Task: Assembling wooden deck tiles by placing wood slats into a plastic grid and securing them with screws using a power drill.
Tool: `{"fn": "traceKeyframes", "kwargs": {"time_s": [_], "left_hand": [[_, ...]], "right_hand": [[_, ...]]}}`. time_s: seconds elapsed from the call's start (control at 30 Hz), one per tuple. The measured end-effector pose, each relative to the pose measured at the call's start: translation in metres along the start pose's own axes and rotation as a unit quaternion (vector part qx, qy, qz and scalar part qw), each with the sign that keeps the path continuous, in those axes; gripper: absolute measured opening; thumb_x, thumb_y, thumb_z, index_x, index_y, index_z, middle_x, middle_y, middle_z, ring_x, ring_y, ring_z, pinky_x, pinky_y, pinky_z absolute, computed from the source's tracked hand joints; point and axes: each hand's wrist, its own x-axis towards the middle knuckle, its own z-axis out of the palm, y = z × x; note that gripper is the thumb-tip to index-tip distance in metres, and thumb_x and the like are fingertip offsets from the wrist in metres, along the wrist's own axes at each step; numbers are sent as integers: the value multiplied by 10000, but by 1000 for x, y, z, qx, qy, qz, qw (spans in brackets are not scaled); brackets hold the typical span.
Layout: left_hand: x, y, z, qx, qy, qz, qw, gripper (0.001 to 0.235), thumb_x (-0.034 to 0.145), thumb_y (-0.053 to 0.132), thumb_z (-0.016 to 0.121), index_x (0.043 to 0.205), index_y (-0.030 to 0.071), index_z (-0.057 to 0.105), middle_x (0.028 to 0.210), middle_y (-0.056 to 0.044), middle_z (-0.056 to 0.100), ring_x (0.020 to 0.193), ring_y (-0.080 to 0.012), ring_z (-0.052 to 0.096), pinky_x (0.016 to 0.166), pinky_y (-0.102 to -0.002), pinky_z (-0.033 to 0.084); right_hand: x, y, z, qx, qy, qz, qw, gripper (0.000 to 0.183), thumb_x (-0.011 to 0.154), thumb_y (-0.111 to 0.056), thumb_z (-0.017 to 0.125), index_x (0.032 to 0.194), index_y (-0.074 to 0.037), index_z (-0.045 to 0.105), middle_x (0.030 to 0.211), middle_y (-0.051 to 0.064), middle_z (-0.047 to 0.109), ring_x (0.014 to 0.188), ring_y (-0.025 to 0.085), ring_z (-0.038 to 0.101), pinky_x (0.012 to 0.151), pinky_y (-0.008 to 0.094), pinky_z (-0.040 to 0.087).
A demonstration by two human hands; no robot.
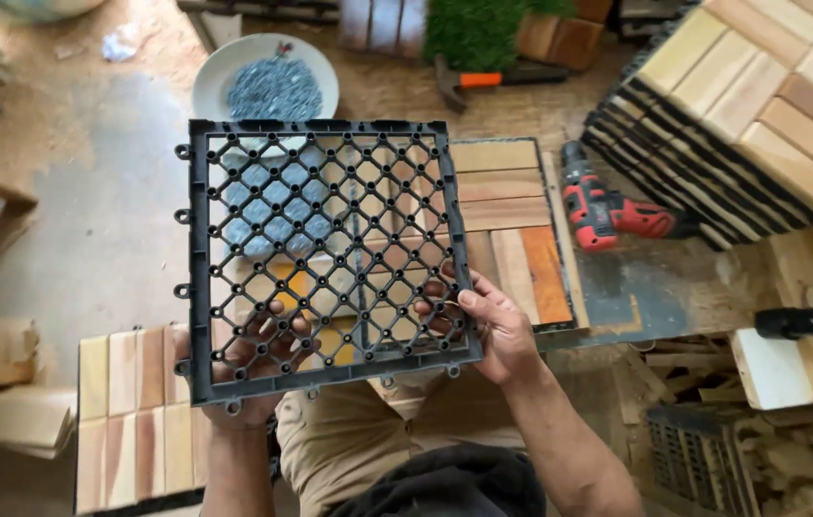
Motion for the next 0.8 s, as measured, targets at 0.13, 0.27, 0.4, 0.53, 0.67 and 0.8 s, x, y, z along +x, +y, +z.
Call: {"fn": "traceKeyframes", "kwargs": {"time_s": [0.13, 0.27, 0.4, 0.53, 0.67, 0.8], "left_hand": [[30, -10, 20, -25, -18, -43, 999, 831, 988, 541, 547, 1540, -56, 381, 1377, -341, 579, 1363, -514, 458, 1150, -650, 245], [53, -29, 25, 177, 150, -25, 972, 598, 925, 141, 529, 1495, -30, 466, 1330, -243, 615, 1144, -493, 597, 965, -627, 484], [65, -71, 56, 505, 246, -45, 826, 352, 971, 166, 626, 1299, 39, 629, 986, -93, 703, 799, -175, 669, 705, -300, 599], [67, -111, 65, 589, 244, -47, 769, 220, 1058, 257, 489, 1137, 92, 611, 762, 2, 517, 574, -106, 445, 439, -235, 401], [71, -119, 67, 692, 281, -20, 665, 406, 1038, 359, 454, 1290, 93, 629, 934, -55, 600, 830, -183, 527, 707, -336, 464], [66, -129, 28, 880, 278, -17, 385, 810, 992, 505, 470, 1602, -9, 328, 1268, -257, 540, 1222, -390, 439, 972, -584, 399]], "right_hand": [[-6, -35, -17, -4, -21, -47, 999, 437, 1000, -50, 554, 1417, 57, 476, 1206, 288, 672, 1110, 514, 656, 1008, 582, 550], [-21, -72, -32, -57, 24, -77, 995, 461, 972, -50, 575, 1410, 59, 477, 1173, 301, 691, 1012, 489, 705, 885, 578, 602], [-31, -99, -52, -223, 149, -151, 951, 543, 950, -52, 574, 1476, 63, 499, 1127, 187, 730, 869, 246, 744, 766, 337, 651], [-31, -106, -48, -401, 374, -136, 825, 591, 885, -161, 637, 1450, -7, 558, 1319, 134, 679, 1175, 187, 646, 1034, 287, 518], [-29, -101, -75, -492, 354, -184, 774, 479, 952, -168, 634, 1408, -21, 614, 1259, 33, 662, 1060, 137, 624, 952, 254, 503], [-12, -77, -127, -733, 316, -184, 573, 397, 987, -213, 635, 1362, -89, 678, 1140, 103, 560, 1112, 274, 497, 998, 403, 477]]}}
